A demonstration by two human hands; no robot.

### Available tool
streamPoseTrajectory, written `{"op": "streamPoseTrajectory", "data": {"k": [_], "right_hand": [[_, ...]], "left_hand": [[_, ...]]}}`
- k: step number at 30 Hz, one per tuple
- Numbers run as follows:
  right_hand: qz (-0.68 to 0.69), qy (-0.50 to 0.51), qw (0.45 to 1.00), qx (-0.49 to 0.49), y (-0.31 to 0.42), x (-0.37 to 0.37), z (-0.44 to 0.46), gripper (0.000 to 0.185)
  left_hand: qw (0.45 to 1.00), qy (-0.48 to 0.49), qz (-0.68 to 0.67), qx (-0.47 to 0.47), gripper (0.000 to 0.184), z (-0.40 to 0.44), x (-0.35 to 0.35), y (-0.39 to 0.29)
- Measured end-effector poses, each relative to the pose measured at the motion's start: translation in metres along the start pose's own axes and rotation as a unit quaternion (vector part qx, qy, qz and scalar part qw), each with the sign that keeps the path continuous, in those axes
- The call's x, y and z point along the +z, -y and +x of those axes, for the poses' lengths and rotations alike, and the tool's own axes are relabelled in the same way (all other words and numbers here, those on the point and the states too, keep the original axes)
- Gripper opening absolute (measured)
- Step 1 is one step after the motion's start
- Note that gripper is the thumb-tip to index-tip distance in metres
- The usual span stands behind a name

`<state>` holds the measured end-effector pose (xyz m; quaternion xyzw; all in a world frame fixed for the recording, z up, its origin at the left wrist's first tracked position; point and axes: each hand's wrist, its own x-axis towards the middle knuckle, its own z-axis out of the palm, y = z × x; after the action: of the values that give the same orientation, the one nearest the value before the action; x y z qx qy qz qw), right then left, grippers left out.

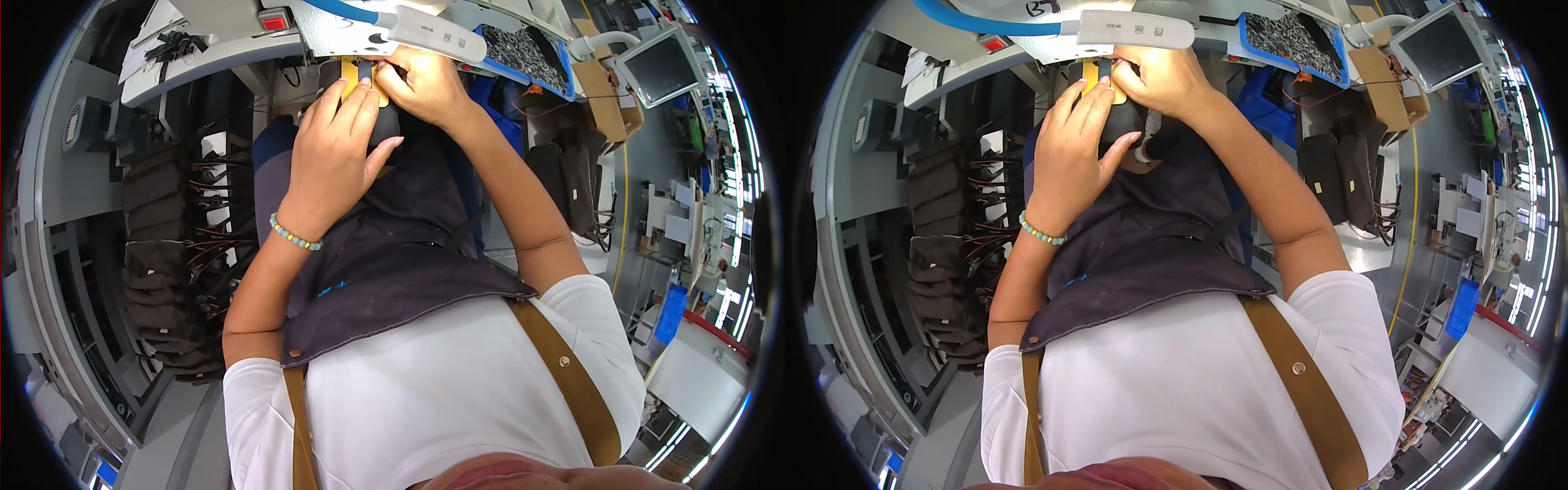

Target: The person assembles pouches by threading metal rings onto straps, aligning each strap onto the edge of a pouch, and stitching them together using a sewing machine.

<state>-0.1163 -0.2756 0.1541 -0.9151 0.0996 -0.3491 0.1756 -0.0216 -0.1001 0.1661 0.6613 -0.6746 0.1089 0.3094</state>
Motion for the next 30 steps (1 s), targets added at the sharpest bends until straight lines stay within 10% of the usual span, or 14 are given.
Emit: {"op": "streamPoseTrajectory", "data": {"k": [30], "right_hand": [[0.082,-0.002,0.995,0.06,-0.001,0.0,-0.006,0.019]], "left_hand": [[1.0,0.007,-0.013,0.002,0.056,0.0,-0.003,-0.003]]}}
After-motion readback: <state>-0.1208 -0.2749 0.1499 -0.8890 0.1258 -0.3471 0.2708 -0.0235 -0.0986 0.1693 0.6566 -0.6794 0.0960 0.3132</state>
